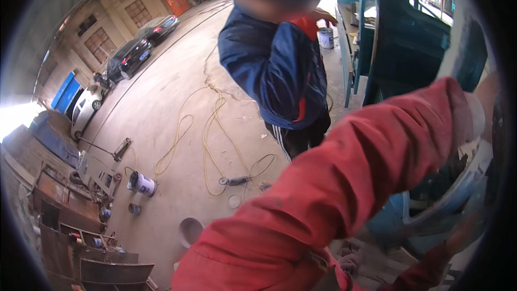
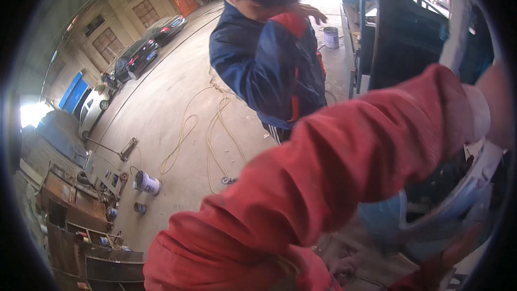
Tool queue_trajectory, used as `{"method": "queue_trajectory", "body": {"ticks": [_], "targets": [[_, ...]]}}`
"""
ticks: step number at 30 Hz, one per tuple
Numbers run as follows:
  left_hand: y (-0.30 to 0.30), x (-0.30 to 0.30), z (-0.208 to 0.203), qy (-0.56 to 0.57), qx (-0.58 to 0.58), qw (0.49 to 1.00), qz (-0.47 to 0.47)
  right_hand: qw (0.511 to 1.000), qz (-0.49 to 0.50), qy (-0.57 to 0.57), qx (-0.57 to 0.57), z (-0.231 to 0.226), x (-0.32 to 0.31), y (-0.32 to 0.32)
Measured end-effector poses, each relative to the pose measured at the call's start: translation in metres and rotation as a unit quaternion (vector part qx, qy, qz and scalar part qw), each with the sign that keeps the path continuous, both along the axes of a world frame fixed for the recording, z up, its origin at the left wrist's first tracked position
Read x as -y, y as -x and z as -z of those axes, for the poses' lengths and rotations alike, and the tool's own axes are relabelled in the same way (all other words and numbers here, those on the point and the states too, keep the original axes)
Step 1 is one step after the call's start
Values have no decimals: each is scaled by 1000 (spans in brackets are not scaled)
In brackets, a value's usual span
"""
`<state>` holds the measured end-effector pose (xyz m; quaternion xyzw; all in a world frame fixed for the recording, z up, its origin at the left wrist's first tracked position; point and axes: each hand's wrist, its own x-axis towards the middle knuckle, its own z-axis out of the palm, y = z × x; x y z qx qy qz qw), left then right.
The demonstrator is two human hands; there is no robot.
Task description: The person smooths a white filler patch on a vehicle door frame using a sanding block, then uses a hammer to tap and shape the filler along the frame edge. The person repeatedly checks the surface by hand and continues sanding. A second person briefly assists by sanding a nearby section of the frame.
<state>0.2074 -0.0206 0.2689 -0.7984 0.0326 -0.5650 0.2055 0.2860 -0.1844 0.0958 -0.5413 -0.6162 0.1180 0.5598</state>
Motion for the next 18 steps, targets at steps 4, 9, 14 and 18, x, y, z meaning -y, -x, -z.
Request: {"method": "queue_trajectory", "body": {"ticks": [4, 9, 14, 18], "targets": [[29, 13, 31, 15, -42, 998, 52, 998, 40, 34, 27, 17, -13, 1], [77, 33, 80, 55, -140, 977, 148, 992, 80, 72, 62, 39, -33, -4], [138, 65, 158, 164, -246, 926, 235, 986, 110, 101, 73, 47, -41, -2], [223, 72, 276, 382, -230, 868, 217, 981, 124, 117, 87, 55, -49, 0]]}}
